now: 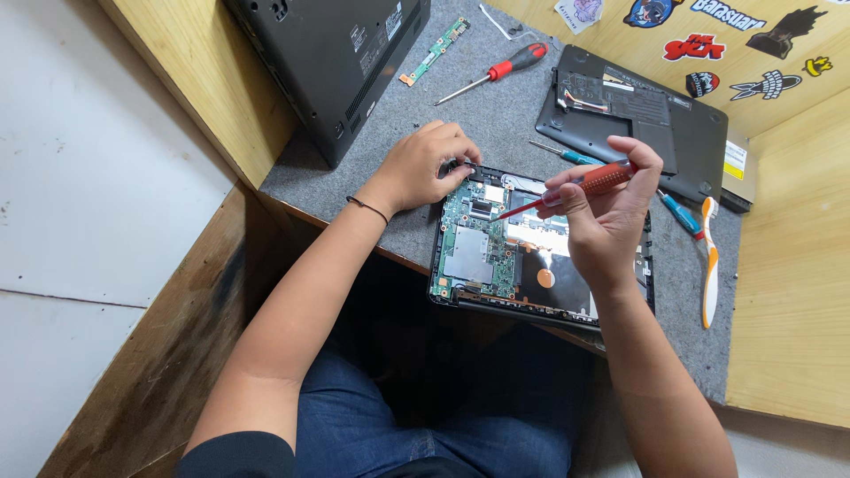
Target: The person uses a screwdriver to remove screws from the back of a disassembled laptop. They remove the battery and a small circuit board, placing them on the desk, then continue unscrewing components from the motherboard area.
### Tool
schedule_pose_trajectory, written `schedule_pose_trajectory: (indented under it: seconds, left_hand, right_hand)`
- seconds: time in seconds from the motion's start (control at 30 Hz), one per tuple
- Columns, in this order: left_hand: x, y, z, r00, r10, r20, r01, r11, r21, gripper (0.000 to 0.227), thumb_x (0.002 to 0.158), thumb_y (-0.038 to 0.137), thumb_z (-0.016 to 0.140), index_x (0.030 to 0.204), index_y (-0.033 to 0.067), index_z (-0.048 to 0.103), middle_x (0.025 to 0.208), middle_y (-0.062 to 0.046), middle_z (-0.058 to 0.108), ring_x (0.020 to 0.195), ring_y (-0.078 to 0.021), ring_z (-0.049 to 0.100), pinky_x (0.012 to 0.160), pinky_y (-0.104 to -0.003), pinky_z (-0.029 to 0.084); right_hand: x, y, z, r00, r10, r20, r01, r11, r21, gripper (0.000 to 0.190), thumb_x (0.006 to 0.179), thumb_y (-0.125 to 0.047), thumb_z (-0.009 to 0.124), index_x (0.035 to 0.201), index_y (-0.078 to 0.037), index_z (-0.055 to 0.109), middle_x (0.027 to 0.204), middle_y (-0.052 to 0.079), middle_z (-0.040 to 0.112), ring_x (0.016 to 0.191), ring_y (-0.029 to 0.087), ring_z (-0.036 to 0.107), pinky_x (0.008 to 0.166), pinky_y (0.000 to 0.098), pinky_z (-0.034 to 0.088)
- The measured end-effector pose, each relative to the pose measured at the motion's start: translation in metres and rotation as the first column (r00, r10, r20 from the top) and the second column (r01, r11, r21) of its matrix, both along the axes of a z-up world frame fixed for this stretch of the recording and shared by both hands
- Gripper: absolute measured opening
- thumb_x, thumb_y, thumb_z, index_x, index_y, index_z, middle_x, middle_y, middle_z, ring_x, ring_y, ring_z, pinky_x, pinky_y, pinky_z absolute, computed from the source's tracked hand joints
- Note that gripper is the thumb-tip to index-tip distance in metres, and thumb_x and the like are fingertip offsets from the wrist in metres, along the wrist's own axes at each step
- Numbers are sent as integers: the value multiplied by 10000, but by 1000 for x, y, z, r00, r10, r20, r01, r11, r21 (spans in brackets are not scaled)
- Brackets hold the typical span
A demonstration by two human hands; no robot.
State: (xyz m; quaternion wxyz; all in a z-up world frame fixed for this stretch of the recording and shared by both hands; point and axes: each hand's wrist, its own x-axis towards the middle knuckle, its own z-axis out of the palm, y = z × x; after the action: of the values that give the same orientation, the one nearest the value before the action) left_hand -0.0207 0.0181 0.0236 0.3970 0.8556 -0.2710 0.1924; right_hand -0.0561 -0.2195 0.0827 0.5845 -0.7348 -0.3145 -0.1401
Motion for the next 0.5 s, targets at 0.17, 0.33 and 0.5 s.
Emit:
schedule_pose_trajectory:
  seconds: [0.17, 0.33, 0.5]
  left_hand:
    - [6, 2, -10, 1000, 14, -1, -14, 1000, 23, 123, 772, 207, 703, 800, 194, 584, 781, -1, 562, 832, -246, 576, 760, -382, 487]
    - [7, 2, -10, 1000, 19, 17, -19, 1000, 10, 148, 752, 222, 710, 767, 193, 566, 737, -13, 545, 804, -259, 573, 734, -394, 484]
    - [2, 5, -4, 1000, -10, -5, 10, 1000, -20, 145, 757, 224, 702, 734, 214, 559, 671, 23, 553, 768, -225, 564, 736, -358, 480]
  right_hand:
    - [0, -22, 4, 1000, -11, 9, 11, 999, -50, 514, 951, -195, 569, 1317, -61, 234, 794, 198, 604, 649, 254, 626, 563, 332, 563]
    - [-20, -36, 9, 998, -30, -53, 24, 994, -111, 526, 936, -227, 556, 1313, -52, 233, 788, 179, 591, 644, 236, 615, 578, 303, 556]
    - [-48, -41, 7, 995, -73, -67, 65, 991, -121, 551, 882, -230, 591, 1285, -51, 260, 766, 169, 629, 608, 222, 634, 553, 287, 554]
